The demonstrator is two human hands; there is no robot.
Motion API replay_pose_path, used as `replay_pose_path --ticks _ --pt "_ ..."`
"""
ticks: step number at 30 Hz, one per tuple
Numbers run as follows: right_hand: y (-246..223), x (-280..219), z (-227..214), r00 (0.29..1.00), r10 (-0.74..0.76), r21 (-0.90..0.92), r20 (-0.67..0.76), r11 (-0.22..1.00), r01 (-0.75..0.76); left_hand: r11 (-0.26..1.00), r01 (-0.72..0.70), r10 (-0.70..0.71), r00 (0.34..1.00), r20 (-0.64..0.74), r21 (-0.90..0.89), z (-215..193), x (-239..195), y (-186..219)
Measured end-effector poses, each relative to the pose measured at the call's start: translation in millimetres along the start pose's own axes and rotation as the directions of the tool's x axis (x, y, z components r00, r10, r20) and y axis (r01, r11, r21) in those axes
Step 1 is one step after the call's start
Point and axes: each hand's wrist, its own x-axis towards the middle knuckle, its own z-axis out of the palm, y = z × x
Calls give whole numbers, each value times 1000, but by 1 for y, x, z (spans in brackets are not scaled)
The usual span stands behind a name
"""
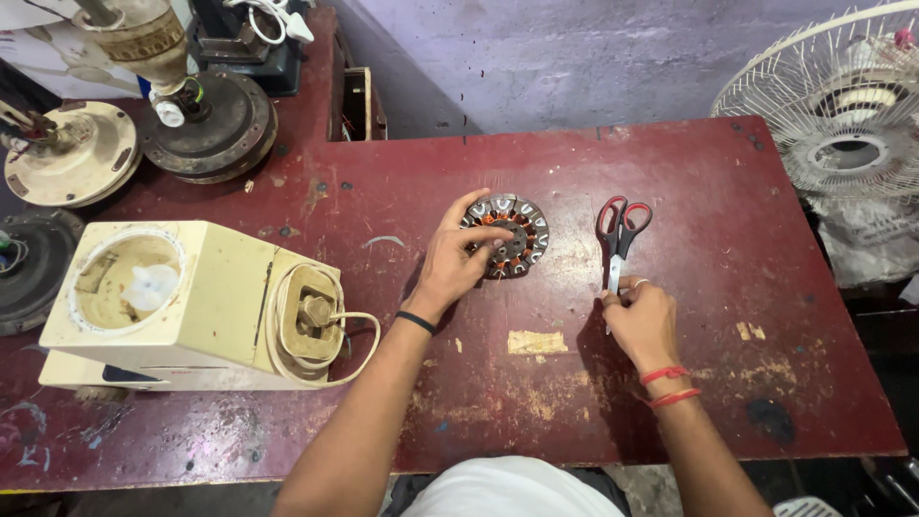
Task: The person manipulates a circular electrical component with copper windings on a workbench, using scissors to cut and adjust wires. The person repeatedly repositions the component and trims wire ends while working at a red workbench.
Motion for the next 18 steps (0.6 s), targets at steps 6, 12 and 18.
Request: replay_pose_path --ticks 6,12,18 --pt "-32 1 -17 998 -68 -113 6 991 68 999 2 -3 1000 10 46 0 1 0" --pt "-91 -15 7 929 -54 408 367 906 -109 992 63 -67 997 29 107 1 0 2" --pt "-123 -33 14 790 -264 638 553 744 -198 994 73 -75 997 24 75 1 -1 4"
